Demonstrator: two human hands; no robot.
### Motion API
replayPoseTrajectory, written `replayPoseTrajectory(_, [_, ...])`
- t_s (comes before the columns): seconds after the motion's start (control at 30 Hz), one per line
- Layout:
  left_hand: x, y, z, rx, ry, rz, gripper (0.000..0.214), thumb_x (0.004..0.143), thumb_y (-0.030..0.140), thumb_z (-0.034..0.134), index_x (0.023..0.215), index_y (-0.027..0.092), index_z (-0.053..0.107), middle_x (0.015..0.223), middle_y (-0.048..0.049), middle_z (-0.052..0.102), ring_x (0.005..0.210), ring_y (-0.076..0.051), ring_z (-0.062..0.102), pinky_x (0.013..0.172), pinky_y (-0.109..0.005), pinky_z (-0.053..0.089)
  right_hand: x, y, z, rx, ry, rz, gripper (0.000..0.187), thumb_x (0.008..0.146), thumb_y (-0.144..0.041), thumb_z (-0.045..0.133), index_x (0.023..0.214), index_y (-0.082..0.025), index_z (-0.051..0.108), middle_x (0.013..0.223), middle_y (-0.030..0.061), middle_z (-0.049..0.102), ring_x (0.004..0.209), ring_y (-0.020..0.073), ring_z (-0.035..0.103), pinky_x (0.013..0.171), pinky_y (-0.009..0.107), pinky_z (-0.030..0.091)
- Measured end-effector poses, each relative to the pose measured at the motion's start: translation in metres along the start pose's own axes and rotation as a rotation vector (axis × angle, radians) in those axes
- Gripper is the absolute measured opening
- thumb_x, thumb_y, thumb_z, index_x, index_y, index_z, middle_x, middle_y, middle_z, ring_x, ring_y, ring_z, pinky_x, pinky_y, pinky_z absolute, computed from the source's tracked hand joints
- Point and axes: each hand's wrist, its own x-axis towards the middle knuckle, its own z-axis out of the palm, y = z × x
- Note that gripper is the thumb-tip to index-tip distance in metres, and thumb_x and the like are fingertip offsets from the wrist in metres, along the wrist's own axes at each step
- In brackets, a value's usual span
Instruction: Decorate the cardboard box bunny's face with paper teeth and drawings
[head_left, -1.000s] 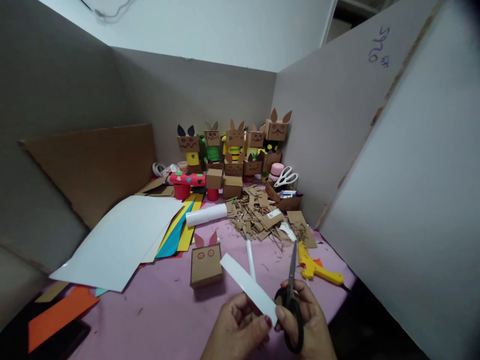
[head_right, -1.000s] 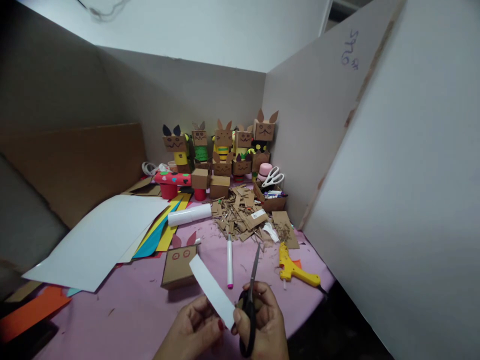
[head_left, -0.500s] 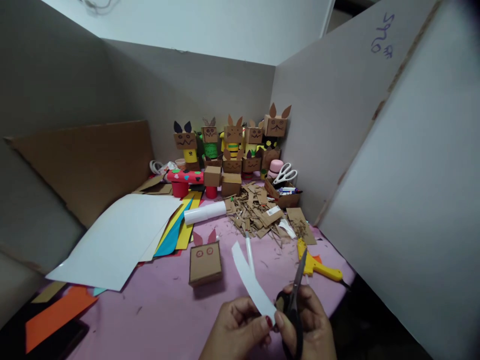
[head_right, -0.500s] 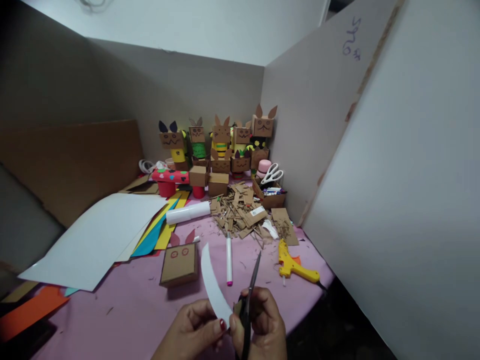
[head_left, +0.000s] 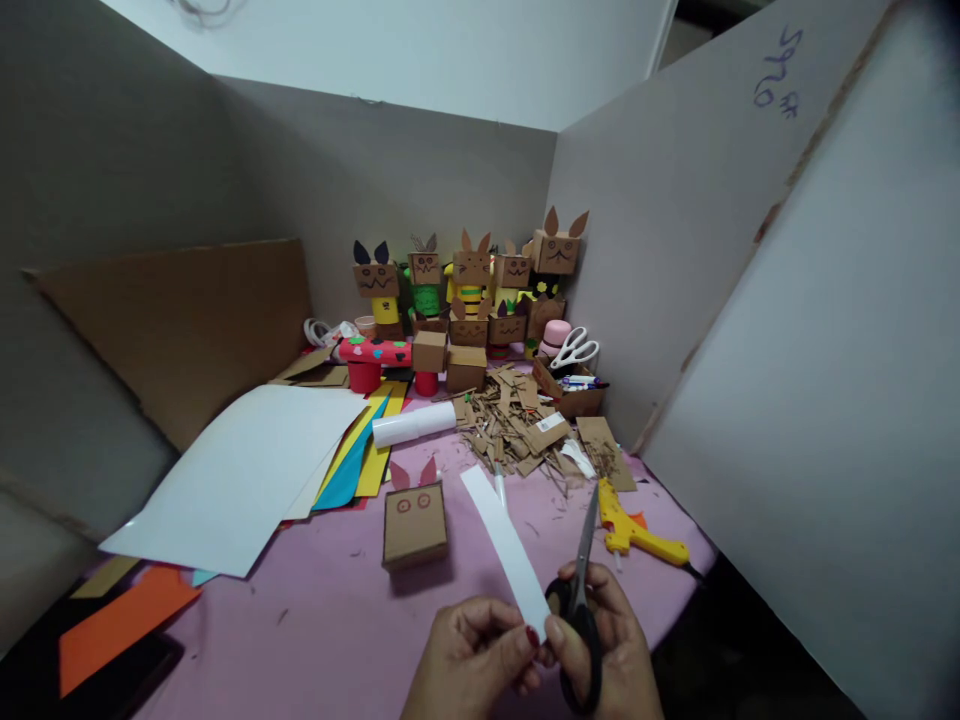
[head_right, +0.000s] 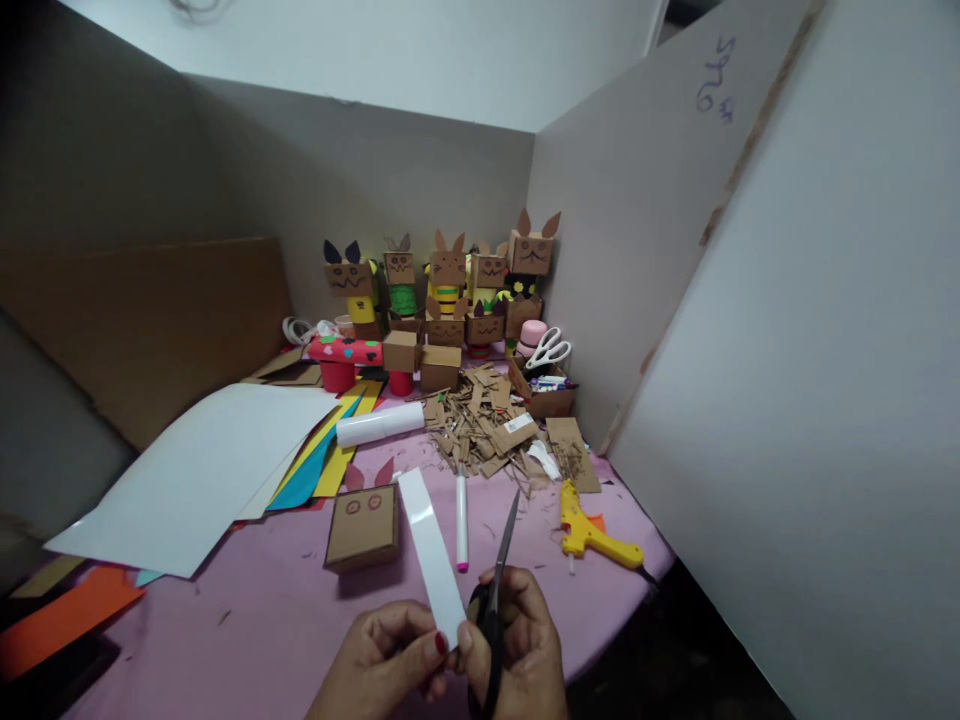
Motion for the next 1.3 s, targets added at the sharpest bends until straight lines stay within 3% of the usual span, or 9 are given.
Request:
replayPoseTrajectory(0.23, [-0.001, 0.0, -0.001, 0.009, 0.019, -0.029, 0.046, 0.056, 0.055, 0.084, 0.058, 0.015, 0.06, 0.055, 0.0016, 0.063, 0.046, -0.009, 0.05, 0.05, -0.021, 0.039, -0.006, 0.0, 0.0, -0.144, 0.058, -0.088, 0.044, 0.05, -0.033, 0.091, 0.082, -0.025, 0.062, 0.06, -0.0054, 0.063, 0.047, 0.0099, 0.053, 0.051, 0.021, 0.047])
replayPoseTrajectory(0.4, [-0.003, 0.0, 0.001, 0.11, 0.025, 0.01, 0.045, 0.061, 0.054, 0.079, 0.06, 0.016, 0.056, 0.051, 0.0037, 0.058, 0.048, -0.009, 0.048, 0.051, -0.021, 0.035, 0.003, -0.008, -0.004, -0.064, 0.005, -0.021, 0.045, 0.057, -0.041, 0.088, 0.088, -0.024, 0.061, 0.058, -0.0051, 0.061, 0.05, 0.0087, 0.05, 0.049, 0.018, 0.041])
replayPoseTrajectory(0.53, [-0.006, 0.002, 0.003, 0.153, 0.028, 0.057, 0.041, 0.067, 0.05, 0.078, 0.063, 0.016, 0.055, 0.053, 0.0037, 0.059, 0.051, -0.009, 0.049, 0.053, -0.02, 0.036, 0.008, -0.013, -0.006, -0.036, -0.088, 0.034, 0.05, 0.05, -0.031, 0.091, 0.087, -0.023, 0.06, 0.058, -0.0067, 0.058, 0.051, 0.0073, 0.047, 0.05, 0.017, 0.039])
replayPoseTrajectory(0.63, [-0.009, 0.003, 0.004, 0.085, 0.044, 0.128, 0.034, 0.068, 0.043, 0.079, 0.071, 0.019, 0.055, 0.062, 0.0041, 0.061, 0.057, -0.011, 0.056, 0.055, -0.021, 0.041, 0.007, -0.014, -0.006, -0.014, -0.073, 0.04, 0.048, 0.051, -0.029, 0.091, 0.087, -0.023, 0.06, 0.06, -0.0068, 0.06, 0.053, 0.0069, 0.047, 0.051, 0.016, 0.039])
replayPoseTrajectory(0.77, [-0.013, 0.006, 0.002, 0.401, 0.088, 0.32, 0.008, 0.074, 0.027, 0.073, 0.079, 0.021, 0.07, 0.068, -0.0001, 0.068, 0.064, -0.015, 0.06, 0.06, -0.023, 0.045, 0.006, -0.014, -0.006, 0.02, -0.041, 0.039, 0.05, 0.053, -0.029, 0.091, 0.09, -0.022, 0.059, 0.061, -0.0073, 0.06, 0.054, 0.0064, 0.047, 0.052, 0.016, 0.038])
replayPoseTrajectory(0.9, [-0.014, 0.009, -0.002, 0.603, 0.096, 0.423, 0.007, 0.072, 0.023, 0.074, 0.079, 0.022, 0.073, 0.068, -0.0015, 0.071, 0.061, -0.016, 0.062, 0.059, -0.024, 0.047, 0.004, -0.013, -0.003, 0.041, -0.018, 0.023, 0.048, 0.056, -0.032, 0.09, 0.09, -0.022, 0.058, 0.062, -0.0072, 0.059, 0.055, 0.0068, 0.048, 0.053, 0.017, 0.038])
replayPoseTrajectory(1.0, [-0.012, 0.009, -0.005, 0.566, 0.047, 0.328, 0.004, 0.072, 0.023, 0.074, 0.076, 0.021, 0.072, 0.068, -0.0013, 0.07, 0.06, -0.015, 0.061, 0.057, -0.023, 0.046, 0.002, -0.011, -0.002, 0.031, 0.006, -0.006, 0.047, 0.057, -0.034, 0.089, 0.09, -0.023, 0.058, 0.064, -0.007, 0.06, 0.057, 0.0074, 0.049, 0.055, 0.017, 0.039])
replayPoseTrajectory(1.13, [-0.008, 0.005, -0.006, 0.305, 0.028, 0.098, 0.006, 0.069, 0.022, 0.075, 0.068, 0.018, 0.071, 0.063, 0.0012, 0.068, 0.058, -0.011, 0.057, 0.056, -0.02, 0.042, -0.001, -0.007, -0.003, -0.004, 0.016, -0.049, 0.044, 0.06, -0.039, 0.087, 0.09, -0.023, 0.059, 0.065, -0.007, 0.059, 0.059, 0.0077, 0.049, 0.057, 0.017, 0.04])
replayPoseTrajectory(1.3, [-0.006, 0.007, -0.005, 0.223, 0.036, 0.08, 0.008, 0.066, 0.017, 0.075, 0.06, 0.018, 0.07, 0.06, 0.0021, 0.067, 0.059, -0.011, 0.057, 0.059, -0.021, 0.043, -0.002, -0.007, -0.004, -0.018, -0.035, -0.02, 0.043, 0.06, -0.039, 0.087, 0.088, -0.023, 0.058, 0.064, -0.0071, 0.059, 0.057, 0.0073, 0.048, 0.054, 0.017, 0.037])
